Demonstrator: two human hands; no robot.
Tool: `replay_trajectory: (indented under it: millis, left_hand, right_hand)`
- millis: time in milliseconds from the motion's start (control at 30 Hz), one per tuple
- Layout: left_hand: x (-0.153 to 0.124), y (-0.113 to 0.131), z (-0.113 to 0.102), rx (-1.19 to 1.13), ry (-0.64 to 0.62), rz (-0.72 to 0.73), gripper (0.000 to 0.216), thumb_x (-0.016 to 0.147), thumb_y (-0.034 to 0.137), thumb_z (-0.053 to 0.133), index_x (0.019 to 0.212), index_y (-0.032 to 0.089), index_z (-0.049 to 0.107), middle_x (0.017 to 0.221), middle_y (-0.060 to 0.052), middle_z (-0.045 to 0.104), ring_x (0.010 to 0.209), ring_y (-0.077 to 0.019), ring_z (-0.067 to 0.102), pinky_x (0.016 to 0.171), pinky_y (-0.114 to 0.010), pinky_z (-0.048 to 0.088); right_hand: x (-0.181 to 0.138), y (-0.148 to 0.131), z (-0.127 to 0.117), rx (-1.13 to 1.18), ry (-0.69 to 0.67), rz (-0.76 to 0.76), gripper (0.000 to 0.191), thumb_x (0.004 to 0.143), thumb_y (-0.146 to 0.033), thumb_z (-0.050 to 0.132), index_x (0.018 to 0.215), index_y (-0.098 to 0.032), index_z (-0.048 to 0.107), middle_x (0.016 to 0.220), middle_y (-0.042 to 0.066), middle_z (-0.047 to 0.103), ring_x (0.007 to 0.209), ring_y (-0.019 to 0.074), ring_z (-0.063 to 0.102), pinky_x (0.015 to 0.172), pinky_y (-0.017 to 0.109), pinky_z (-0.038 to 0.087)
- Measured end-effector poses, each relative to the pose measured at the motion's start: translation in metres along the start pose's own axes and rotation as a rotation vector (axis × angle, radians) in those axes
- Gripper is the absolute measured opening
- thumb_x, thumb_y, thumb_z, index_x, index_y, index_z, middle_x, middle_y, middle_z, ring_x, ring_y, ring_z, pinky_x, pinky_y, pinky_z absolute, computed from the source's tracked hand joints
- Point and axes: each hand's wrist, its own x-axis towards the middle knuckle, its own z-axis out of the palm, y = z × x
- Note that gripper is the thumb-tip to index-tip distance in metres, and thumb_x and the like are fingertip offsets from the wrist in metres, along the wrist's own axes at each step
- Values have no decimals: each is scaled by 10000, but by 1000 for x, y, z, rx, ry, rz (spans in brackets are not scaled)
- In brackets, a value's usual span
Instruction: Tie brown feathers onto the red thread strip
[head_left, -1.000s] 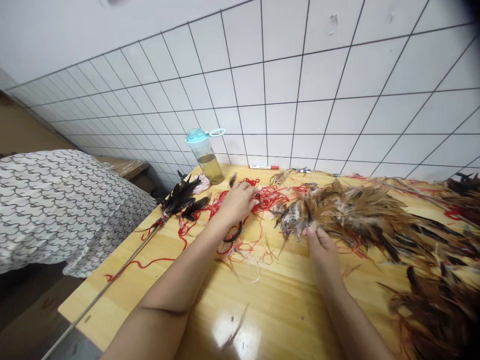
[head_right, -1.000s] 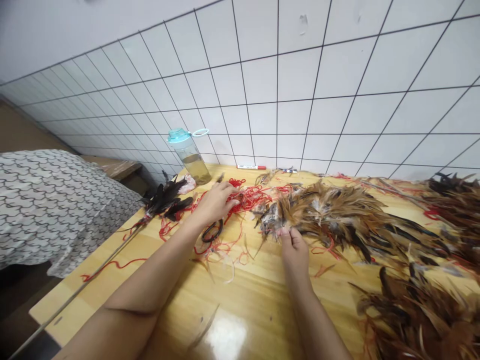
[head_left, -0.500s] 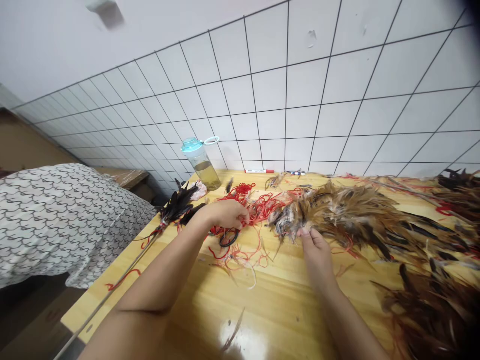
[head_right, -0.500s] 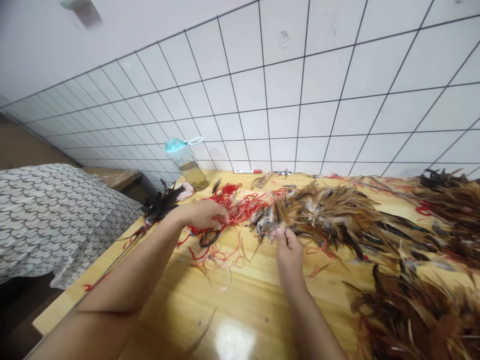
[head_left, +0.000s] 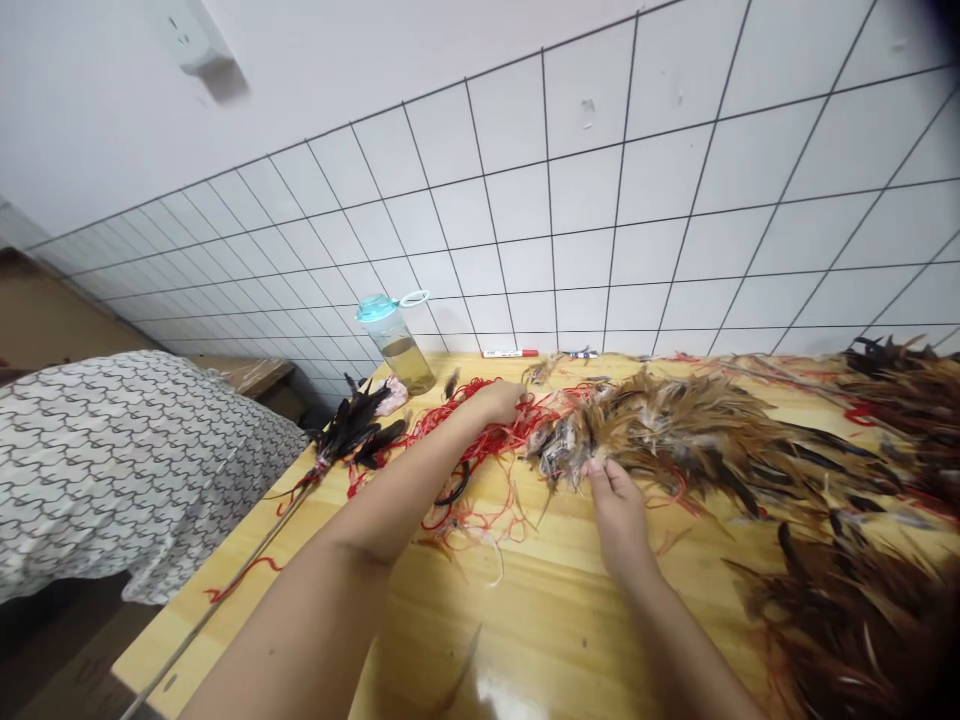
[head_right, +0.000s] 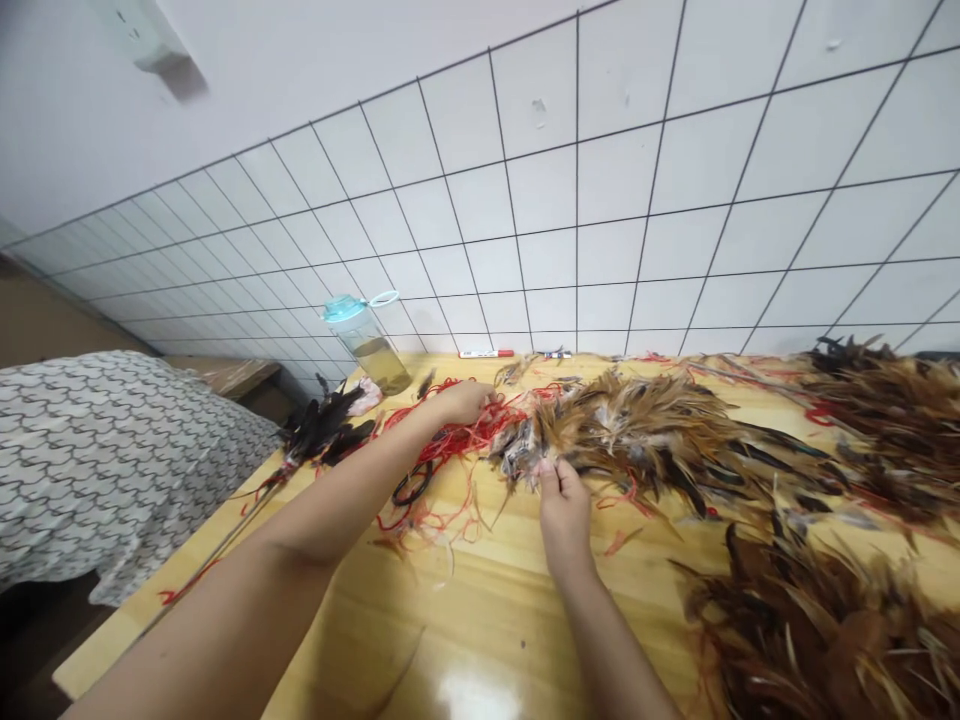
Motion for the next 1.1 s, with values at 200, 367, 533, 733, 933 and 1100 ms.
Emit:
replay_trajectory:
  millis: [200, 367, 533, 733, 933, 1100]
  left_hand:
    - [28, 8, -22, 35, -20, 29, 362, 688, 156, 602, 1037, 202, 689, 1079, -84, 695, 990, -237, 625, 807, -282, 467]
    - [45, 9, -44, 6, -161, 91, 553, 533, 110, 709, 1063, 267, 700, 1014, -12, 720, 877, -185, 645, 744, -221, 468]
    - [51, 5, -53, 12, -148, 108, 478, 596, 159, 690, 1063, 264, 701, 1017, -5, 717, 896, -173, 638, 784, -217, 461]
    - [76, 12, -29, 12, 73, -13, 457, 760, 280, 621, 1209, 203, 592, 1231, -97, 608, 1127, -242, 562, 919, -297, 443]
    - [93, 8, -1, -48, 18, -74, 331, 875, 329, 571, 1163, 166, 572, 1171, -98, 587, 1043, -208, 586, 880, -386, 508]
    - [87, -13, -15, -179, 54, -138, 328, 892, 342, 545, 1172, 171, 564, 1192, -95, 574, 1041, -200, 581, 875, -392, 515]
  right_hand:
    - [2, 5, 2, -11, -8, -3, 364, 774, -538, 498, 686, -189, 547, 683, 18, 581, 723, 179, 511, 703, 280, 371]
    - [3, 6, 2, 13, 20, -26, 373, 772, -542, 500, 663, -188, 539, 665, 11, 565, 688, 164, 498, 677, 270, 372]
    - [3, 6, 4, 24, 8, -46, 381, 785, -539, 494, 665, -183, 557, 669, 14, 575, 686, 166, 508, 673, 271, 381]
    - [3, 7, 4, 4, 11, -23, 362, 785, -523, 483, 675, -185, 549, 681, 16, 572, 691, 172, 508, 685, 280, 377]
    - [2, 7, 4, 0, 0, -26, 352, 796, -508, 474, 682, -187, 559, 700, 22, 590, 711, 179, 524, 705, 282, 384]
    - [1, 5, 5, -41, 7, -16, 371, 792, -523, 477, 669, -183, 560, 685, 22, 584, 691, 173, 516, 681, 275, 385]
